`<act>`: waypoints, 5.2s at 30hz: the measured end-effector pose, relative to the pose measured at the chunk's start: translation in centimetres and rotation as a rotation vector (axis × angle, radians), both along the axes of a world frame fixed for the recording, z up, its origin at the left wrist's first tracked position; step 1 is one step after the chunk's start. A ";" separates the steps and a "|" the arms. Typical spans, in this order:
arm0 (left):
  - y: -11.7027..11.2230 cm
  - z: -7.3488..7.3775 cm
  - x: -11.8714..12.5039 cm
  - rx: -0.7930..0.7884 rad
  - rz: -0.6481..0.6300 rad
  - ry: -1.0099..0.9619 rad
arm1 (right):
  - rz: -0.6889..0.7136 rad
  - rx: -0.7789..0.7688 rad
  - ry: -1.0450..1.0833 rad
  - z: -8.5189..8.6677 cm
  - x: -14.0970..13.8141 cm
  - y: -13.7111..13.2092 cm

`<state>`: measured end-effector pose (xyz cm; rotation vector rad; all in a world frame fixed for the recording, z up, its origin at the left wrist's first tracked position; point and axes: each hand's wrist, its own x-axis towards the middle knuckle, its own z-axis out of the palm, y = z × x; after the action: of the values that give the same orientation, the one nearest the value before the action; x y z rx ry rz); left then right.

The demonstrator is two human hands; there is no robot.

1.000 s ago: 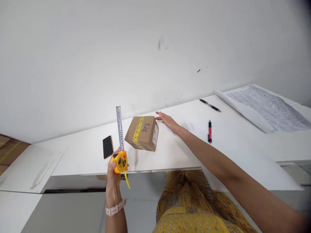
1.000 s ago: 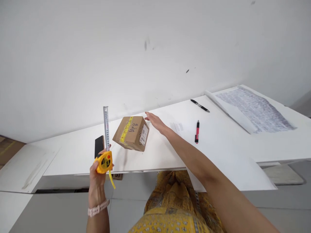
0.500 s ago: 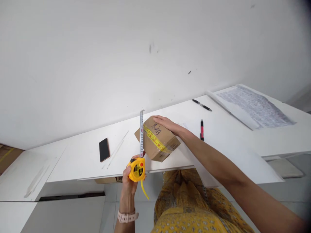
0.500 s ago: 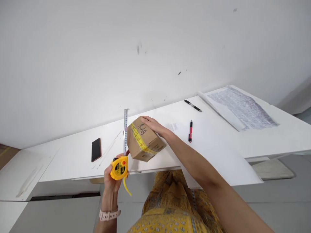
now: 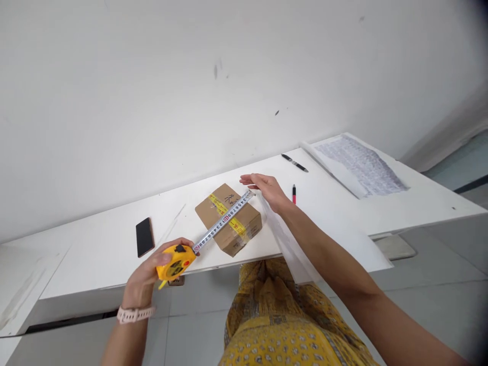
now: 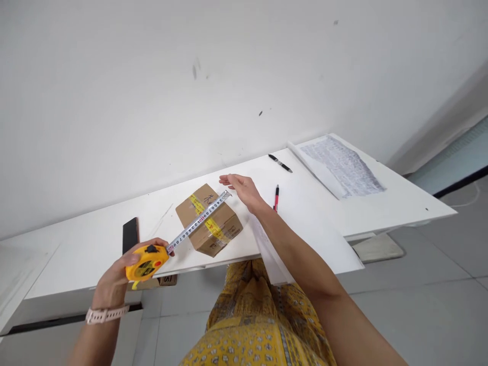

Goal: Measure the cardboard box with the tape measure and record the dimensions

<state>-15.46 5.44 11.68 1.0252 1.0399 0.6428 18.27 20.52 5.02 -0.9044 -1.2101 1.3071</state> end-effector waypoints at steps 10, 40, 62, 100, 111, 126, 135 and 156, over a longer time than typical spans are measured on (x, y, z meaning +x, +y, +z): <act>2.6 0.2 -1.9 -0.054 -0.072 0.044 | 0.051 0.014 -0.071 -1.0 0.0 -1.8; 1.2 -2.7 -2.6 -0.177 0.118 -0.049 | 0.161 -0.050 -0.207 -1.3 -0.9 -1.0; -2.9 -5.6 6.3 0.304 0.475 -0.418 | -0.128 0.381 -0.513 0.4 -0.2 -7.3; -9.6 -12.2 17.0 0.252 0.377 -0.160 | -0.020 0.703 -0.736 1.3 -2.0 -0.4; -9.5 -12.8 17.4 0.293 0.403 -0.164 | -0.034 0.689 -0.652 1.4 -2.1 -0.5; -9.9 -8.9 12.2 0.473 0.834 0.055 | 0.049 0.846 -0.714 -4.0 -5.9 -7.3; -8.9 -12.8 15.0 0.479 0.259 0.373 | -0.194 0.090 -0.029 0.4 5.0 -8.4; 8.7 -11.6 23.6 0.944 0.179 1.114 | -0.408 -0.144 -1.297 -6.7 10.1 0.5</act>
<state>8.11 14.15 0.06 2.2714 1.8606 0.7208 28.34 20.99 -1.70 -2.1241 -1.7136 0.3656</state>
